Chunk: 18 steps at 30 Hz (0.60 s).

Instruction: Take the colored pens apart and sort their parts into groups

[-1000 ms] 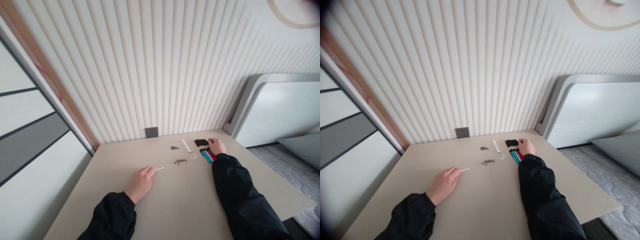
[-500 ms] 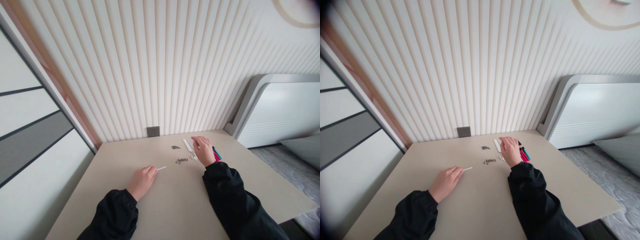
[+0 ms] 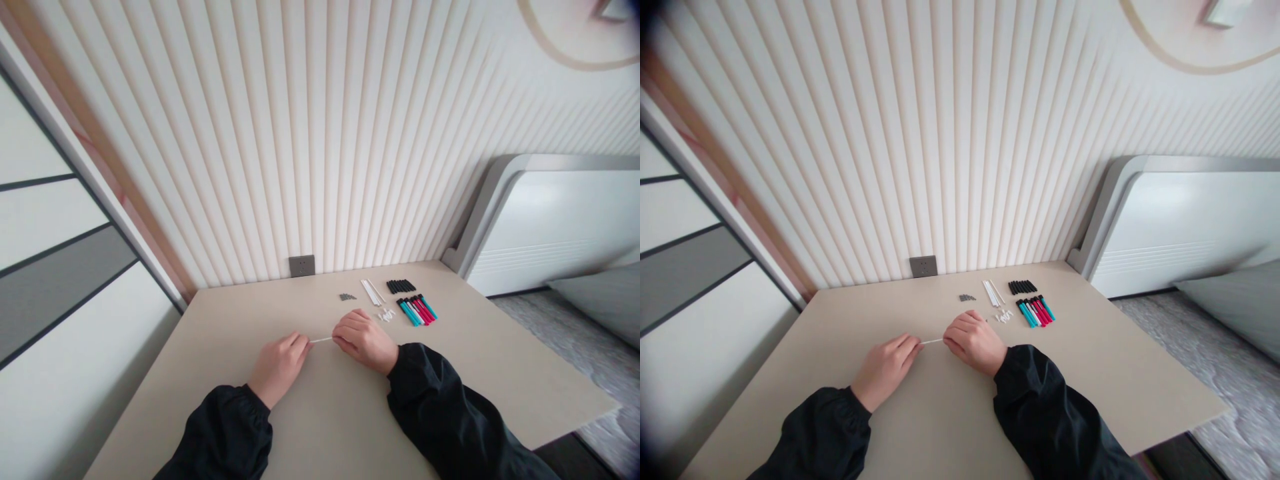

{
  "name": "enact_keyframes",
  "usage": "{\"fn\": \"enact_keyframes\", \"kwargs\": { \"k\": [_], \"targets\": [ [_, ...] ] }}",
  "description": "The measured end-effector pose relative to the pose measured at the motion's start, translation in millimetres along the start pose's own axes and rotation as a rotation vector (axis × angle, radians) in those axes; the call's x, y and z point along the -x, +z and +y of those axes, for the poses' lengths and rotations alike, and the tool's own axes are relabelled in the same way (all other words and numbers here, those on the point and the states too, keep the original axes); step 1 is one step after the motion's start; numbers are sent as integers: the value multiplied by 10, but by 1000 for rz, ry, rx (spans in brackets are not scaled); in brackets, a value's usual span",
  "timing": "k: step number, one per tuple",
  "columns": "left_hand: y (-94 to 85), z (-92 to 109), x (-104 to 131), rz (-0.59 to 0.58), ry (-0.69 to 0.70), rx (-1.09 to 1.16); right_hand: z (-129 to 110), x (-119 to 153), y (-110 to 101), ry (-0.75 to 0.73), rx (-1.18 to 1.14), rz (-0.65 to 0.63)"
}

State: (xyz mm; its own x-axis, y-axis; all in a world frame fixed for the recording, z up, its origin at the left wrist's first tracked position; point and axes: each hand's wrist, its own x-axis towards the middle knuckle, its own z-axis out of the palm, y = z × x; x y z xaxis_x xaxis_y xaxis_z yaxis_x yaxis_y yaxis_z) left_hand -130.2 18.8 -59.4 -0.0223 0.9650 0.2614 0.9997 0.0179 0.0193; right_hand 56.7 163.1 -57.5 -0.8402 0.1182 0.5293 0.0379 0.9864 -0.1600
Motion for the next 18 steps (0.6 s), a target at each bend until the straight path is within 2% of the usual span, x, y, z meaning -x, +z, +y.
{"fn": "enact_keyframes", "kwargs": {
  "k": [3,5,8,10,12,14,18],
  "targets": [
    [11,-27,-11,29,-68,34,62,-4,-103,10,0,17],
    [25,-69,-18,78,-167,43,166,36,-195,99,31,58],
    [44,-128,-21,139,-272,43,415,175,-308,375,160,145],
    [50,-137,-15,141,-273,47,605,296,-340,610,295,176],
    [52,-116,-7,117,-244,56,775,406,-340,805,406,149],
    [53,-81,0,83,-210,68,898,480,-322,933,470,86],
    [41,-33,6,41,-177,86,978,516,-268,1019,518,-29]
  ]
}}
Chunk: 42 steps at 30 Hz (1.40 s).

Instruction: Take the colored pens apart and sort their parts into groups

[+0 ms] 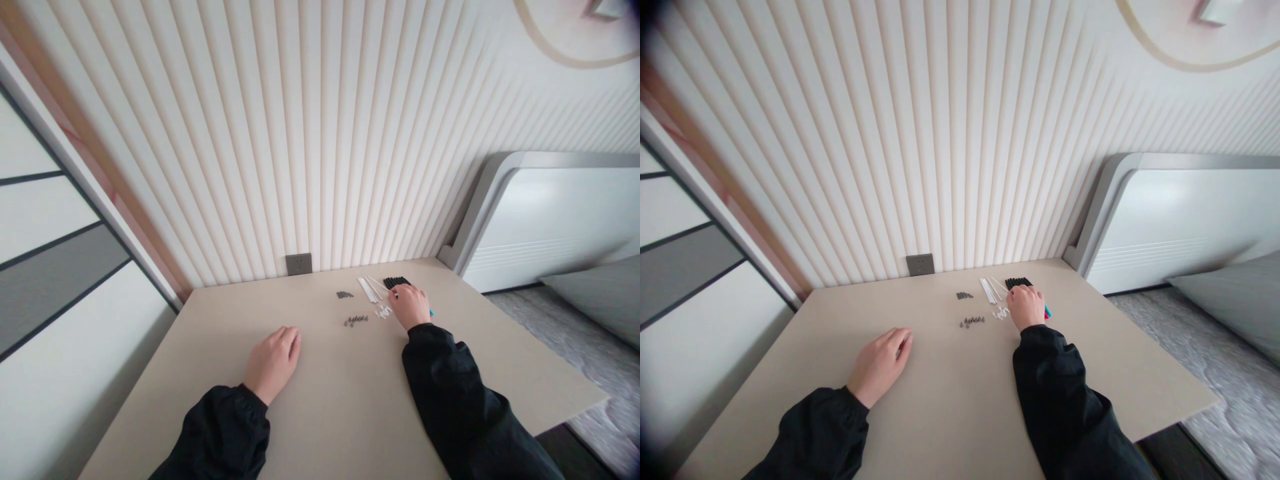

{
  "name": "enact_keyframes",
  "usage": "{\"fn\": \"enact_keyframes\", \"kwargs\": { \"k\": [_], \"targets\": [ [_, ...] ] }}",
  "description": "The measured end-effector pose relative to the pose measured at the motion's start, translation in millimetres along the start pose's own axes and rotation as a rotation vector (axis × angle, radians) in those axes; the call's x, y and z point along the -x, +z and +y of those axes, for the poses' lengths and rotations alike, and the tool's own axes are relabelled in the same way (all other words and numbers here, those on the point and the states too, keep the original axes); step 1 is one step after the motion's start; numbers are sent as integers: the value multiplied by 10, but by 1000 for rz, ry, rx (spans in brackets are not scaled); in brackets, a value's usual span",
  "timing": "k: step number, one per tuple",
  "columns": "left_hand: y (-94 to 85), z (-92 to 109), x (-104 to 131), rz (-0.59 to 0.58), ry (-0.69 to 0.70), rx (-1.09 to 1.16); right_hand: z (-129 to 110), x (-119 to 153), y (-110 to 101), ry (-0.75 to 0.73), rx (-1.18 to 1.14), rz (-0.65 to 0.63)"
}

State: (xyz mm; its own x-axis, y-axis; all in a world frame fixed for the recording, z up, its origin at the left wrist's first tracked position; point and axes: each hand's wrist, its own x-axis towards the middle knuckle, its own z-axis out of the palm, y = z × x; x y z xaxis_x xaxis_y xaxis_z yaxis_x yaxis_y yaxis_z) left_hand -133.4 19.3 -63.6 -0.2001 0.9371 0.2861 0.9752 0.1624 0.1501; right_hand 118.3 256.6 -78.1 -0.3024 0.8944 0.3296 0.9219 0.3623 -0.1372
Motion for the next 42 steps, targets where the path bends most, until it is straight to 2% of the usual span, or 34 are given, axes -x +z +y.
{"fn": "enact_keyframes", "kwargs": {
  "k": [6,12,16,37,42],
  "targets": [
    [-33,16,1,-18,-4,2,-64,44,27,-9,23,-19],
    [-31,25,6,-30,5,-8,-125,22,77,-138,-75,-67],
    [-33,23,8,-36,14,-1,-161,14,104,-167,-85,-88],
    [-14,11,4,-47,22,19,-261,72,17,-246,-138,-110],
    [-23,5,1,-55,30,11,-248,67,31,-329,-155,-118]
  ]
}}
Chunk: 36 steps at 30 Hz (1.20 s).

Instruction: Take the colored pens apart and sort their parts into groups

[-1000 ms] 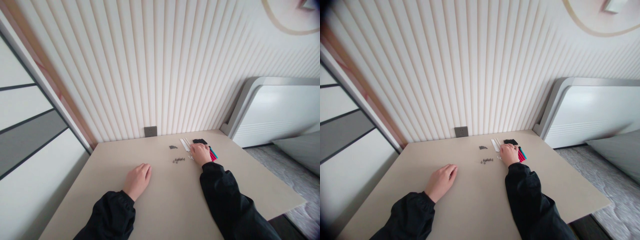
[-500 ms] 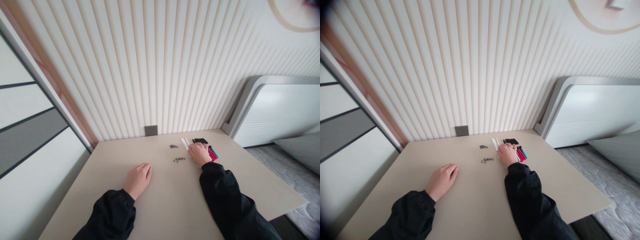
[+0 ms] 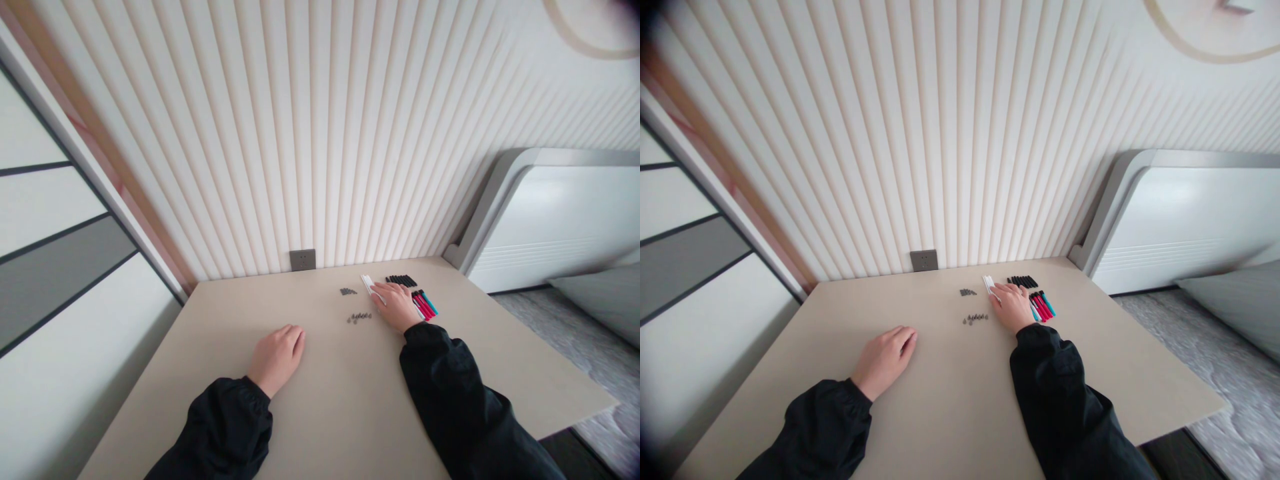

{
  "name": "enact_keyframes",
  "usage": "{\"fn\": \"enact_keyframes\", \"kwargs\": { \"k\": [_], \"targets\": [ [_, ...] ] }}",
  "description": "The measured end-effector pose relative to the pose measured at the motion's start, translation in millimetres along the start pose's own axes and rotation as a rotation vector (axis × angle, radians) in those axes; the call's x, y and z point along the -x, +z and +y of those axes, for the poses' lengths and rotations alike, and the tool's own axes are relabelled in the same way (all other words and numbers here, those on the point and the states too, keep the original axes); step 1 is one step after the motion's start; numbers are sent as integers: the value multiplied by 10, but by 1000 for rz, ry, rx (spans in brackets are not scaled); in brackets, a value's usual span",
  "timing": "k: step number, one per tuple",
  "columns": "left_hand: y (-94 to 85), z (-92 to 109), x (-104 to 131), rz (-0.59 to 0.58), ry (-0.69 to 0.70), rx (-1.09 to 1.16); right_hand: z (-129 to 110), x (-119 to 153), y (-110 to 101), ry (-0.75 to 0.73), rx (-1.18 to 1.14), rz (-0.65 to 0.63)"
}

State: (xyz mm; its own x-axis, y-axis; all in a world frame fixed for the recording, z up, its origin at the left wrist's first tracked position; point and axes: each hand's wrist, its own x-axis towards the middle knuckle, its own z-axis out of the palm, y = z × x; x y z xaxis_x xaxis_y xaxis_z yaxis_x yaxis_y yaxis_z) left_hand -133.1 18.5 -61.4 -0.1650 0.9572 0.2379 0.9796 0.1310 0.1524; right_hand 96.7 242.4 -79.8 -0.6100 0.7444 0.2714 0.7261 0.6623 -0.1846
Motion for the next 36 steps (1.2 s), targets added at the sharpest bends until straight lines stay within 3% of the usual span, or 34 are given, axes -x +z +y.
{"fn": "enact_keyframes", "kwargs": {
  "k": [6,16,36],
  "targets": [
    [-18,21,8,-3,7,-8,-11,1,47,-81,7,-73],
    [-20,23,-2,-14,8,-21,2,5,79,-108,-27,-77],
    [-11,17,2,-12,23,-17,9,13,109,-37,-19,-98]
  ]
}}
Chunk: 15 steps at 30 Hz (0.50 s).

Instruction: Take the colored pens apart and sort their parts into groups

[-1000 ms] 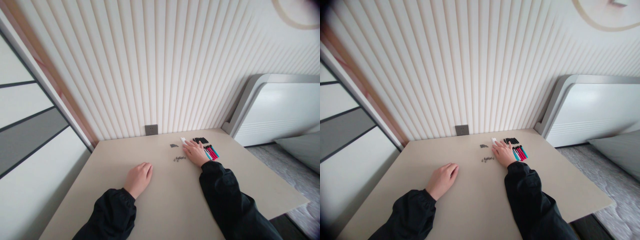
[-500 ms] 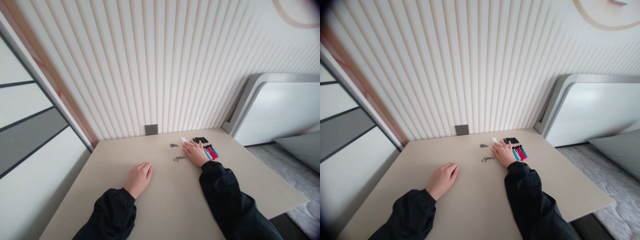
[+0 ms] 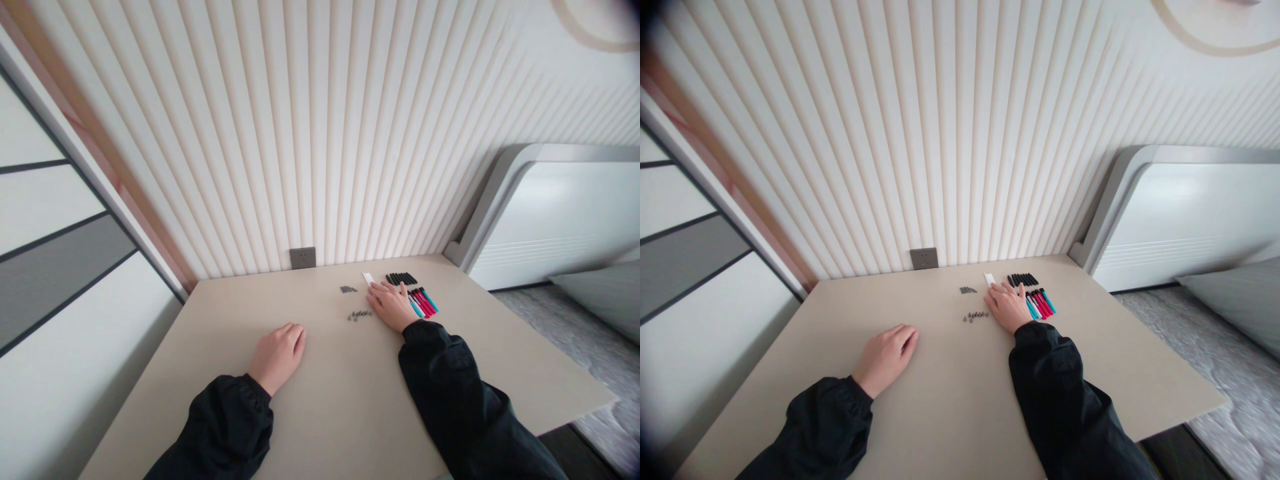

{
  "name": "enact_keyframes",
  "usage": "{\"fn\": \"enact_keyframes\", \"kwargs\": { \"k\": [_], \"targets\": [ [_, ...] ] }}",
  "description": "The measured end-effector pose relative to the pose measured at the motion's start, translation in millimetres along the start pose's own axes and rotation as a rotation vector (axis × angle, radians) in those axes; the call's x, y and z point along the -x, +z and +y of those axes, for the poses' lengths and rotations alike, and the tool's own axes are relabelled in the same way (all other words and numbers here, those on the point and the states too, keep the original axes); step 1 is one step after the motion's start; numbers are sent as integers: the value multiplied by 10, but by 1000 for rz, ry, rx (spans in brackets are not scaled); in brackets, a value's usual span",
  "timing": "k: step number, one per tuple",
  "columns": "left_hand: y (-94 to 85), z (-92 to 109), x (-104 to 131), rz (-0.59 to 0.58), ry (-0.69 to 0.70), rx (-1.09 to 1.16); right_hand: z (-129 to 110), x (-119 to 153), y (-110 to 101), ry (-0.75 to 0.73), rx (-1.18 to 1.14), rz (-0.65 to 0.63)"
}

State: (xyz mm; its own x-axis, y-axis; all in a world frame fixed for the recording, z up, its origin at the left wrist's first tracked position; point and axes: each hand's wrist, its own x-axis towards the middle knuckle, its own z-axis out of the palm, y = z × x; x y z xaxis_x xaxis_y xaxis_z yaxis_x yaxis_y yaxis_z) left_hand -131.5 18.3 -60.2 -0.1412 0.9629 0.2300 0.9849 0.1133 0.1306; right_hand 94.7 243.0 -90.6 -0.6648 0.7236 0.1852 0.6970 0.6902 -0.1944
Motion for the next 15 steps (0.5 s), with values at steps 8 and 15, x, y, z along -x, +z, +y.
{"fn": "enact_keyframes", "kwargs": {
  "k": [8,15],
  "targets": [
    [2,-2,0,2,5,3,-13,6,-10,21,-1,24],
    [64,-43,-12,143,24,160,-26,7,-77,-36,-45,248]
  ]
}}
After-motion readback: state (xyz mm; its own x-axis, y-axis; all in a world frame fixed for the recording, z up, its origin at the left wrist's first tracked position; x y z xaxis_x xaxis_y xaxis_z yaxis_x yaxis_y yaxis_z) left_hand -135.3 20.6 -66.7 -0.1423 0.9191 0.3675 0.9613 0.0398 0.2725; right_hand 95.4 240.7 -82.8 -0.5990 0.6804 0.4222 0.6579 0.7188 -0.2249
